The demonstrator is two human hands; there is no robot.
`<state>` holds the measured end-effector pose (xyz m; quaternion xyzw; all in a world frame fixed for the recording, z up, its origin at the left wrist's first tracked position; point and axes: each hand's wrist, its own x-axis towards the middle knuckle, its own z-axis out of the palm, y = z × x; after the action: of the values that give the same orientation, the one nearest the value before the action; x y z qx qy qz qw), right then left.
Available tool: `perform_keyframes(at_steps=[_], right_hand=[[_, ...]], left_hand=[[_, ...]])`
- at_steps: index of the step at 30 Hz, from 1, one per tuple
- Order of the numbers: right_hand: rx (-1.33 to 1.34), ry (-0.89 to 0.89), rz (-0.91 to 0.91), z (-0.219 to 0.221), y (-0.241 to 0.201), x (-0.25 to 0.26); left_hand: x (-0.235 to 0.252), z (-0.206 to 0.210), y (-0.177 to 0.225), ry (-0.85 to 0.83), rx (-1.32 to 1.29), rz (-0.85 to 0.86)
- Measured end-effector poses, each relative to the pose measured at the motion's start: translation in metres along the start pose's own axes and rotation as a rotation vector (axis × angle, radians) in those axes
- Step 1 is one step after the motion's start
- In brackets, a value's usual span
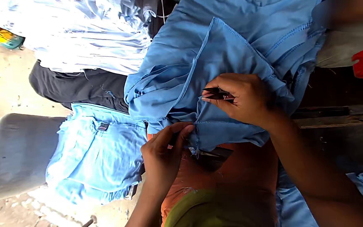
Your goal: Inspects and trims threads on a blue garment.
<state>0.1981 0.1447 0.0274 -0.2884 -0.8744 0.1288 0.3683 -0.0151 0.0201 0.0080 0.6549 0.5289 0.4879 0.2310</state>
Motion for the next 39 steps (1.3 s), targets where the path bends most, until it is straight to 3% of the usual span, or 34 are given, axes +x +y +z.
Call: perform_keyframes(at_steps=[2, 4, 8, 11, 14, 16, 19, 25, 28, 29, 32, 34, 37, 39], right_hand=[[-0.082, 0.025, -0.055, 0.005, -0.001, -0.005], [-0.165, 0.057, -0.063, 0.010, -0.004, -0.005], [-0.243, 0.240, 0.104, 0.008, -0.043, -0.009], [0.179, 0.352, 0.223, 0.001, -0.092, -0.034], [0.991, 0.102, 0.479, 0.012, -0.120, -0.060], [1.376, 0.003, 0.689, 0.028, -0.117, -0.066], [1.562, -0.024, 0.812, 0.037, -0.109, -0.063], [1.745, 0.002, 0.886, 0.039, -0.104, -0.051], [1.586, 0.051, 0.847, 0.038, -0.105, -0.056], [1.384, 0.077, 0.758, 0.037, -0.107, -0.060], [0.431, 0.223, 0.385, 0.031, -0.106, -0.074], [0.013, 0.273, 0.311, 0.024, -0.092, -0.067], [-0.146, 0.209, 0.290, -0.003, -0.069, -0.040], [-0.177, 0.313, 0.246, -0.032, -0.065, -0.015]], left_hand=[[-0.004, -0.010, 0.004, -0.089, -0.094, -0.137], [-0.004, -0.016, 0.013, -0.126, -0.381, -0.308], [0.002, -0.013, 0.024, -0.094, -0.937, -0.586], [0.000, 0.002, 0.020, -0.055, -1.098, -0.528], [-0.002, 0.010, 0.013, -0.072, -1.064, -0.397], [-0.004, 0.013, 0.006, -0.097, -0.972, -0.348], [-0.005, 0.012, -0.002, -0.140, -0.969, -0.323], [-0.008, 0.012, -0.006, -0.162, -0.959, -0.253], [-0.010, 0.011, -0.008, -0.146, -0.959, -0.290], [-0.009, 0.010, -0.008, -0.145, -0.970, -0.309], [-0.004, 0.007, -0.009, -0.176, -1.021, -0.335], [-0.001, 0.004, -0.008, -0.197, -0.993, -0.307], [-0.001, -0.007, -0.002, -0.115, -0.782, -0.125], [-0.010, -0.017, 0.001, -0.022, -0.682, -0.008]])
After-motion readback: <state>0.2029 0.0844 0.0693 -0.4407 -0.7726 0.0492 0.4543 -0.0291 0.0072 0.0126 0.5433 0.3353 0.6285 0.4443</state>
